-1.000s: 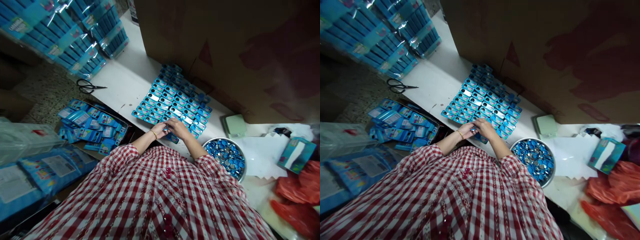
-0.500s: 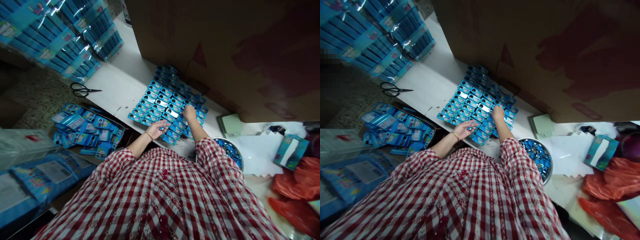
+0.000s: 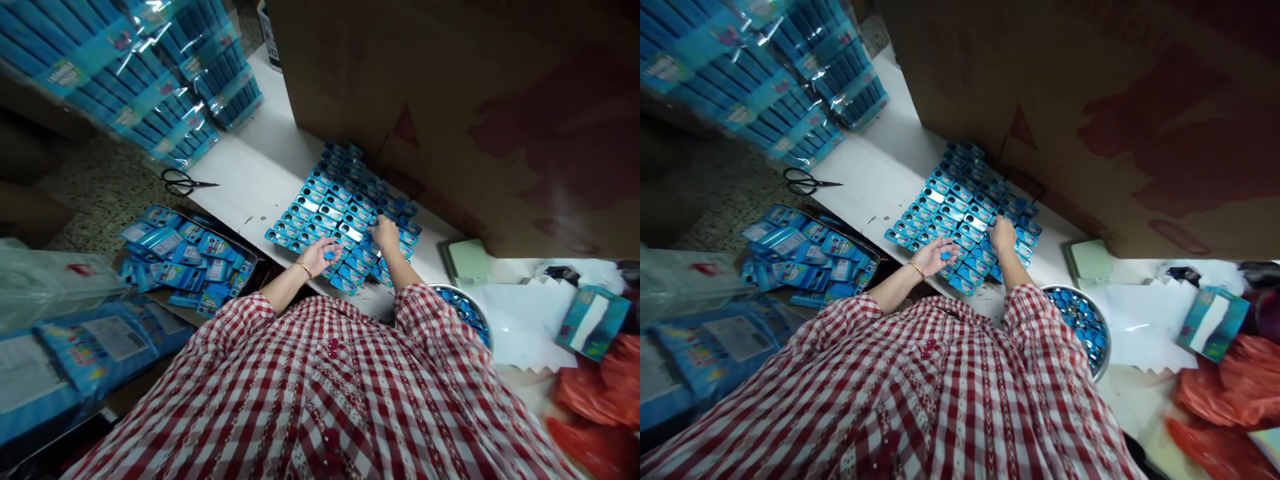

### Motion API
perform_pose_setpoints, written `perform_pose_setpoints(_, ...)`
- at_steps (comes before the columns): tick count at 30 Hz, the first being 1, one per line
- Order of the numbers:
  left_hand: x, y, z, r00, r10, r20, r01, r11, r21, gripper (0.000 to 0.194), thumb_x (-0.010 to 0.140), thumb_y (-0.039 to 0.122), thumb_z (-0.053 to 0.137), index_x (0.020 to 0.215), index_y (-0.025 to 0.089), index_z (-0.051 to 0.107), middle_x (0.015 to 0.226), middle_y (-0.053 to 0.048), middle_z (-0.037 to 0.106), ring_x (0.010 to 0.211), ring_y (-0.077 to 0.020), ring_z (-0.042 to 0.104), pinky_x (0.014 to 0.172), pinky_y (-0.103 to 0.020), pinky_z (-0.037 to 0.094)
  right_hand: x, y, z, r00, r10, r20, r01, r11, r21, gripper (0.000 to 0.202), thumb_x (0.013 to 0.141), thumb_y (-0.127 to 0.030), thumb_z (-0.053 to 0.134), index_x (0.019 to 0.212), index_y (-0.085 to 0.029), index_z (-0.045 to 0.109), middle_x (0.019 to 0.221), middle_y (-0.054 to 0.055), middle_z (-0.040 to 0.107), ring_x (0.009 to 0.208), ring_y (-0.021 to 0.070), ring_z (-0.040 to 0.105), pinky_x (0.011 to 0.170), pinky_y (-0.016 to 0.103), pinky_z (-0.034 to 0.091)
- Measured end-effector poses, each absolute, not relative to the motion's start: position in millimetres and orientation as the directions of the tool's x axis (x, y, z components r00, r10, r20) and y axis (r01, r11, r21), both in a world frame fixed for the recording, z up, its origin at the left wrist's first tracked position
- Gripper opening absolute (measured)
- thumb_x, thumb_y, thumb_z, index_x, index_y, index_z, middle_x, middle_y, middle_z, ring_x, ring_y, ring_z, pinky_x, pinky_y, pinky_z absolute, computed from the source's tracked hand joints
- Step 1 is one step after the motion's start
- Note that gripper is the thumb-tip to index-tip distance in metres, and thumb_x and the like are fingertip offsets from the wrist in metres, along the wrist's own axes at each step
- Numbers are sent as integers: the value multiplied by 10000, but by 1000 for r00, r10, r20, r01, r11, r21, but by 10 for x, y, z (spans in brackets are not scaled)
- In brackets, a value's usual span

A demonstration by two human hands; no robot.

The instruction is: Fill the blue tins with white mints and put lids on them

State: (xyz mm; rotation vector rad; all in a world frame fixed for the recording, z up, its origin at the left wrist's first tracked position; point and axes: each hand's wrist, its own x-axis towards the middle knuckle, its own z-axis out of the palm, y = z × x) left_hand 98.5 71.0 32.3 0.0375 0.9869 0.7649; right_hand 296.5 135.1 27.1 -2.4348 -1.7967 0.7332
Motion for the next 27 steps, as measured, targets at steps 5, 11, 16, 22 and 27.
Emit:
perform_pose_setpoints(5, 1165, 734, 348, 249, 623, -742, -642, 680, 355, 414, 921, 443, 391, 1163, 134, 523, 917, -107, 651, 744, -158, 610, 644, -264, 472, 2502, 792, 209, -89, 933, -348, 635, -216, -742, 135, 784, -305, 594, 830, -193, 654, 726, 9, 667, 686, 156, 628, 699, 281, 478)
perform_pose_setpoints(11, 1340, 701, 410, 229, 613, -756, -688, 652, 320, 486, 911, 493, 367, 1257, 161, 450, 1121, -134, 580, 935, -204, 603, 653, -283, 484, 2356, 597, 182, -87, 864, -495, 402, -425, -811, 46, 712, -161, 587, 743, -195, 595, 608, -46, 591, 510, 116, 576, 551, 253, 490)
perform_pose_setpoints(16, 1240, 755, 518, 192, 656, -729, -653, 640, 404, 485, 911, 511, 354, 1264, 197, 464, 1314, -119, 506, 1195, -210, 492, 813, -284, 471, 2749, 1020, 294, 22, 920, -391, 562, -335, -756, 73, 735, -181, 578, 755, -196, 646, 667, -13, 648, 658, 154, 637, 713, 294, 502)
perform_pose_setpoints(22, 1001, 703, 480, 143, 648, -748, -564, 675, 477, 459, 908, 488, 385, 1286, 242, 470, 1397, -108, 448, 1199, -229, 506, 899, -330, 452, 3220, 1755, 242, 314, 851, -420, 885, -422, -195, 316, 732, -160, 642, 1046, -132, 633, 1054, 164, 663, 1004, 248, 624, 821, 318, 481)
perform_pose_setpoints(27, 942, 657, 416, 129, 634, -762, -533, 692, 486, 422, 917, 449, 393, 1262, 223, 478, 1394, -119, 450, 1098, -209, 575, 869, -313, 472, 3214, 2091, 107, 300, 740, -602, 900, -428, -78, 338, 645, -177, 751, 967, -99, 685, 892, 171, 694, 904, 256, 662, 767, 321, 524)
